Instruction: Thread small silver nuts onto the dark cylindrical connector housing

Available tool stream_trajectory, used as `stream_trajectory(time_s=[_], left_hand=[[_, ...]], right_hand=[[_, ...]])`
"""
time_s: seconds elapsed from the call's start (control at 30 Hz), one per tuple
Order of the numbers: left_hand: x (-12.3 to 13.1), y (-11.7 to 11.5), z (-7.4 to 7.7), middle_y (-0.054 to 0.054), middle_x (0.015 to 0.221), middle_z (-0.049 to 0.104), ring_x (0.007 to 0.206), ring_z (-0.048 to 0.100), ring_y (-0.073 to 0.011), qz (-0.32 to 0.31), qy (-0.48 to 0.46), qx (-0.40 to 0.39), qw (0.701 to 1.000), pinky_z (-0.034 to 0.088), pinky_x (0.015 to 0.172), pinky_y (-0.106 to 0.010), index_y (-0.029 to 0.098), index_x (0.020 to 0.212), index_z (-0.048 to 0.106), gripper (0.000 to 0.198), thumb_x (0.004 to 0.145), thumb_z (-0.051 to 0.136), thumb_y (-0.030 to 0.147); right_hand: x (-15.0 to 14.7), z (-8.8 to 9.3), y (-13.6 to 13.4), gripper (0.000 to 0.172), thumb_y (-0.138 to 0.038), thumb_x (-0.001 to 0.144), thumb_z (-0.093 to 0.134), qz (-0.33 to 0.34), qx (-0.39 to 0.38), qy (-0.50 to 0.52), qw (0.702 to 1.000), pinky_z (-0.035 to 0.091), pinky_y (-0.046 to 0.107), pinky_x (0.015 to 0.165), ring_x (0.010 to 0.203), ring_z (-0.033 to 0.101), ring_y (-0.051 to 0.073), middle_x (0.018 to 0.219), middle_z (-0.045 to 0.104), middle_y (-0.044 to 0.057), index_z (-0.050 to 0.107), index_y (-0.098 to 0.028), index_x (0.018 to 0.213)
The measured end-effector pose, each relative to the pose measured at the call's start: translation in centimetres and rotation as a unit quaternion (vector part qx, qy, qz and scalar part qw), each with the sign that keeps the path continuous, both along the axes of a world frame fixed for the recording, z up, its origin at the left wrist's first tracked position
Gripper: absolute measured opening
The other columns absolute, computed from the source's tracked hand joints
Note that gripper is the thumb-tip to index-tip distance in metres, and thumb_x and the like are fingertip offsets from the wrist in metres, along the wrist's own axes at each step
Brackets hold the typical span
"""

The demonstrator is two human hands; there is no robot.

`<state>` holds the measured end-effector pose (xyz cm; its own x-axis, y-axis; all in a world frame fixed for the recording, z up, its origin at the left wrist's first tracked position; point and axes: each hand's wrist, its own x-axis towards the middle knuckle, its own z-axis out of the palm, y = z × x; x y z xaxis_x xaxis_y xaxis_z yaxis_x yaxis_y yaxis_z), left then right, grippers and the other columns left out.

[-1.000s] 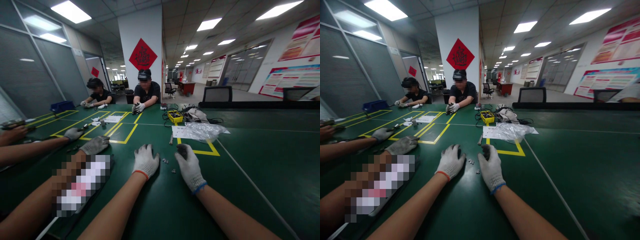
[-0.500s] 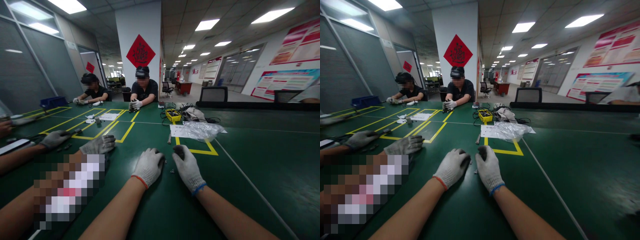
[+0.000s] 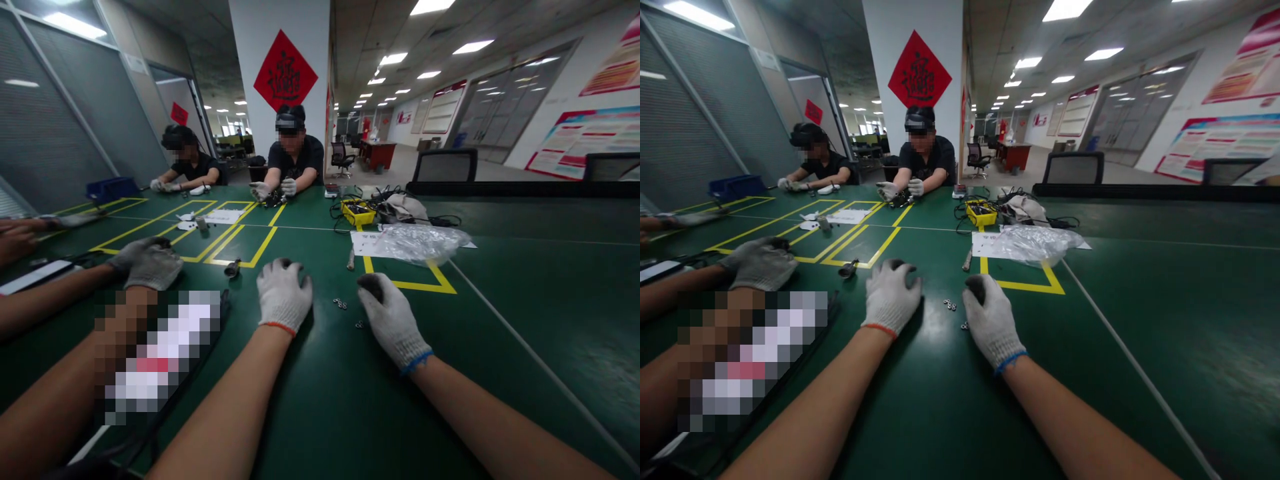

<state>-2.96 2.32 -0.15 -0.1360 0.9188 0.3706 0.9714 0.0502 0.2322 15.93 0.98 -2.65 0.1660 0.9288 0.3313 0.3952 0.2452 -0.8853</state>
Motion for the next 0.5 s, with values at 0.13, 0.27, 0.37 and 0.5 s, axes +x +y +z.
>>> stream_trajectory(time_s=[0.13,0.27,0.37,0.5], left_hand=[[-2.2,1.9,0.8,-0.023,0.153,0.047,0.143,0.037,-0.0479,0.11,0.058,-0.046,0.991,0.034,0.112,-0.065,0.018,0.126,0.071,0.049,0.086,0.066,0.046],[-5.2,4.4,2.5,-0.021,0.161,0.04,0.151,0.024,-0.0501,0.187,0.079,-0.097,0.974,0.035,0.107,-0.071,0.023,0.137,0.063,0.05,0.087,0.064,0.032],[-7.1,5.6,3.7,-0.027,0.158,0.041,0.148,0.029,-0.0531,0.227,0.035,-0.18,0.957,0.046,0.097,-0.067,0.018,0.142,0.059,0.053,0.089,0.06,0.022],[-7.5,5.6,3.9,-0.032,0.134,0.057,0.123,0.06,-0.0429,0.182,0.025,-0.189,0.965,0.055,0.092,-0.051,0.004,0.126,0.069,0.041,0.089,0.052,0.01]], right_hand=[[0.0,0.1,0.1,0.021,-0.036,0.081,0.06,0.002,-0.005,0.016,1.0,0.056,0.047,0.089,0.093,0.069,0.027,0.096,0.073,0.009,0.068,-0.021,0.095],[-0.1,0.1,0.0,0.021,-0.036,0.08,0.061,-0.001,0.01,0.034,0.999,0.056,0.047,0.09,0.092,0.069,0.028,0.095,0.072,0.01,0.067,-0.021,0.093],[-0.3,0.1,0.0,0.021,-0.038,0.079,0.061,-0.005,0.008,0.045,0.999,0.056,0.047,0.087,0.09,0.069,0.028,0.092,0.072,0.01,0.066,-0.022,0.091],[-0.4,0.0,0.1,0.023,-0.041,0.079,0.06,-0.011,0.019,0.046,0.999,0.056,0.045,0.084,0.087,0.068,0.028,0.091,0.071,0.009,0.066,-0.022,0.089]])
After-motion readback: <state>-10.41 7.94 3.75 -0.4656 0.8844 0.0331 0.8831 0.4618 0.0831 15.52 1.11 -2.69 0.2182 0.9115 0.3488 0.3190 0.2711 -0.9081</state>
